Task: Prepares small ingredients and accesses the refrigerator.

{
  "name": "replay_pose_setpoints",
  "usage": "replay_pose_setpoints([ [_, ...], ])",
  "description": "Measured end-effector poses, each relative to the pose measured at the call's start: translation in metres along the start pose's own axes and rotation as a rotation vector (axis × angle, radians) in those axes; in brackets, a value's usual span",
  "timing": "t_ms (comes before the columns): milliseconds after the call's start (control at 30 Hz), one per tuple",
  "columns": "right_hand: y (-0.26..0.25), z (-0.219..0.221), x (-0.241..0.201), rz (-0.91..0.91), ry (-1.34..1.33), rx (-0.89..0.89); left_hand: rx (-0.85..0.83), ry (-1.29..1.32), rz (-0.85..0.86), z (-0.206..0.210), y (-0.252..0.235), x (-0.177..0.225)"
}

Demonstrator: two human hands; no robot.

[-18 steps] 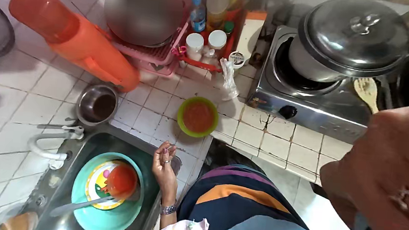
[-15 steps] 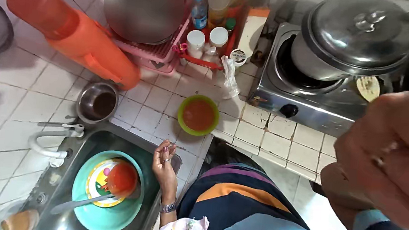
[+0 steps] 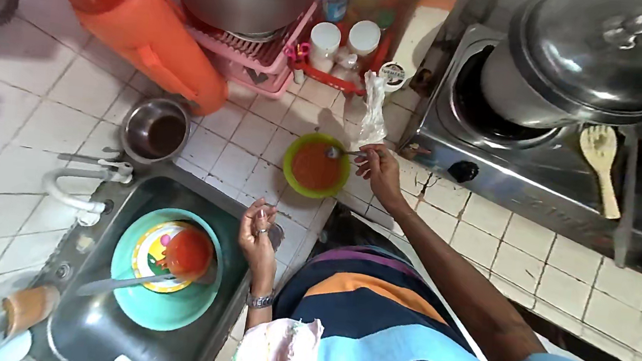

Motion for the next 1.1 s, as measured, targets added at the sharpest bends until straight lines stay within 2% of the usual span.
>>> replay_pose_setpoints([
  [133,0.000,0.016,0.028,0.211,-0.122,-0.014,-0.019,0.014,-0.006,0.002,0.001,0.002],
  [233,-0.001,0.012,0.038,0.331,-0.093,-0.025,0.001,0.007,-0.013,-0.004,0.001,0.003],
  [367,-0.006,0.001,0.035,0.298,-0.109,0.087,0.034,0.009,-0.058,-0.007,0.003,-0.006],
  [533,-0.004,0.016,0.030,0.316,-0.059,-0.055,0.014,0.010,-0.062,-0.002,0.002,-0.003],
  [667,-0.009,0.003,0.032,0.323,-0.097,0.049,0.020,0.017,-0.068,-0.002,0.002,-0.006],
  [800,-0.006,0.017,0.042,0.338,-0.101,-0.055,0.008,0.002,-0.073,0.000,0.002,-0.003],
  [967,-0.007,0.007,0.048,0.370,-0.200,0.068,0.029,0.008,-0.082,-0.003,0.002,-0.006],
  [1100,0.006,0.020,0.048,0.448,-0.246,-0.013,0.008,-0.009,-0.076,0.000,0.001,-0.003],
])
Point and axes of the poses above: each hand's wrist, its own y-axis away from the middle knuckle, its own z-axis out of the palm, x = y × z, the point moved 7 cm from there along -y, towards the middle knuckle, and after that the axes turned 8 degrees about -y, right-handed, at the moved point
